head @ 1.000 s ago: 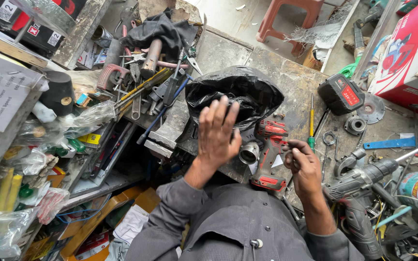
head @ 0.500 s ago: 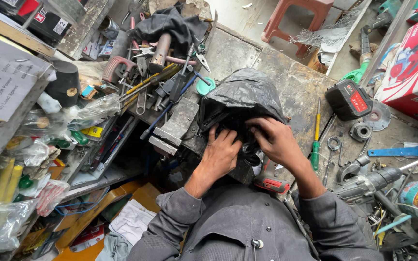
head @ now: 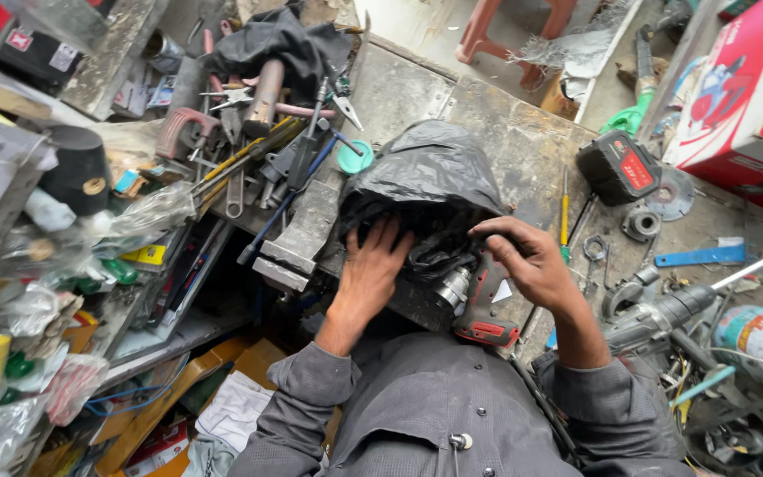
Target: The person takes a red cordless impact driver out of a plastic bag on the workbench, removes its battery pack, and uses a screwdriver to unscrew and open the tool's housing. They separate the two halves of the casing and handle the internal chuck and motor parts.
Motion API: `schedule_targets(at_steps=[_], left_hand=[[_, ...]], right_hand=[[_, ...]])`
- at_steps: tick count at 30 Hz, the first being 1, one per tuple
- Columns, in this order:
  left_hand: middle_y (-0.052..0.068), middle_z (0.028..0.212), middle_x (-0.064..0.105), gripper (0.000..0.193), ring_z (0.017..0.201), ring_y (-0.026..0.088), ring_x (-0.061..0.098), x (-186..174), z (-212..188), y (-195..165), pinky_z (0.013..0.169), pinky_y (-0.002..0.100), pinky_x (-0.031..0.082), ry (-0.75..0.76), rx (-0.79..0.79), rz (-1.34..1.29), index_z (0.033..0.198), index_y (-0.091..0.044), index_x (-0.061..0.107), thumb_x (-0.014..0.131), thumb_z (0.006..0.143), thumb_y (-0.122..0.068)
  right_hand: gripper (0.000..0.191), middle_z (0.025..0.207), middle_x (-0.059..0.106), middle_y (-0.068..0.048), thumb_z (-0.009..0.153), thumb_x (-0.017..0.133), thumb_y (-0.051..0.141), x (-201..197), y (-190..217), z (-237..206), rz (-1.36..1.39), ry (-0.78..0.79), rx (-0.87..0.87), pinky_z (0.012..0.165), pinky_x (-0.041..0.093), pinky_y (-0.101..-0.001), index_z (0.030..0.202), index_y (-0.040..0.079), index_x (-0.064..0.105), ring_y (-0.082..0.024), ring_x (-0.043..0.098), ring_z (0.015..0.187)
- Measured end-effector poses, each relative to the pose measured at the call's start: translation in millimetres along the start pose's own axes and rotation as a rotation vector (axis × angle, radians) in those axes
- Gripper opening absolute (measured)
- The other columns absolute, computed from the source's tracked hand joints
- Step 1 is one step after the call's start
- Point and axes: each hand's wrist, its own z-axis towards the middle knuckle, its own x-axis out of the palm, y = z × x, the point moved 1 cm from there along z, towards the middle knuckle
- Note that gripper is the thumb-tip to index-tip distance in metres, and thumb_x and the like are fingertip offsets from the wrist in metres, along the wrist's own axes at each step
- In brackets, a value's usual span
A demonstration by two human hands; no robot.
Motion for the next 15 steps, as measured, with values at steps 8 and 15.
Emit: schedule_targets(at_steps=[8,15], left_hand=[[0.019,0.163,0.029,0.086,0.151,0.039,0.027,-20.5,40.7,5.5,0.118,0.063,0.02,-0.47,0.056,0.058,0.155,-0.035,0.044,0.067,0.08,0.0],[0.02,0.138,0.052,0.03,0.116,0.036,0.057,9.5,107.8,24.0,0.084,0.045,0.054,-0.003,-0.033,0.007,0.11,-0.014,0.064,0.068,0.083,-0.001]], right_hand=[[0.048,0.126,0.065,-0.016,0.1,0.082,0.027,-120.4,-55.4,-7.9,-0.714,-0.636,0.157,0.094,0.05,-0.0396,0.135,0.0,0.063,-0.029,0.062,0.108],[0.103,0.135,0.056,-0.024,0.07,0.093,0.054,-144.0,-91.1,29.5,-0.97,-0.466,0.552,0.093,0.047,-0.0546,0.148,0.002,0.051,-0.044,0.059,0.116]])
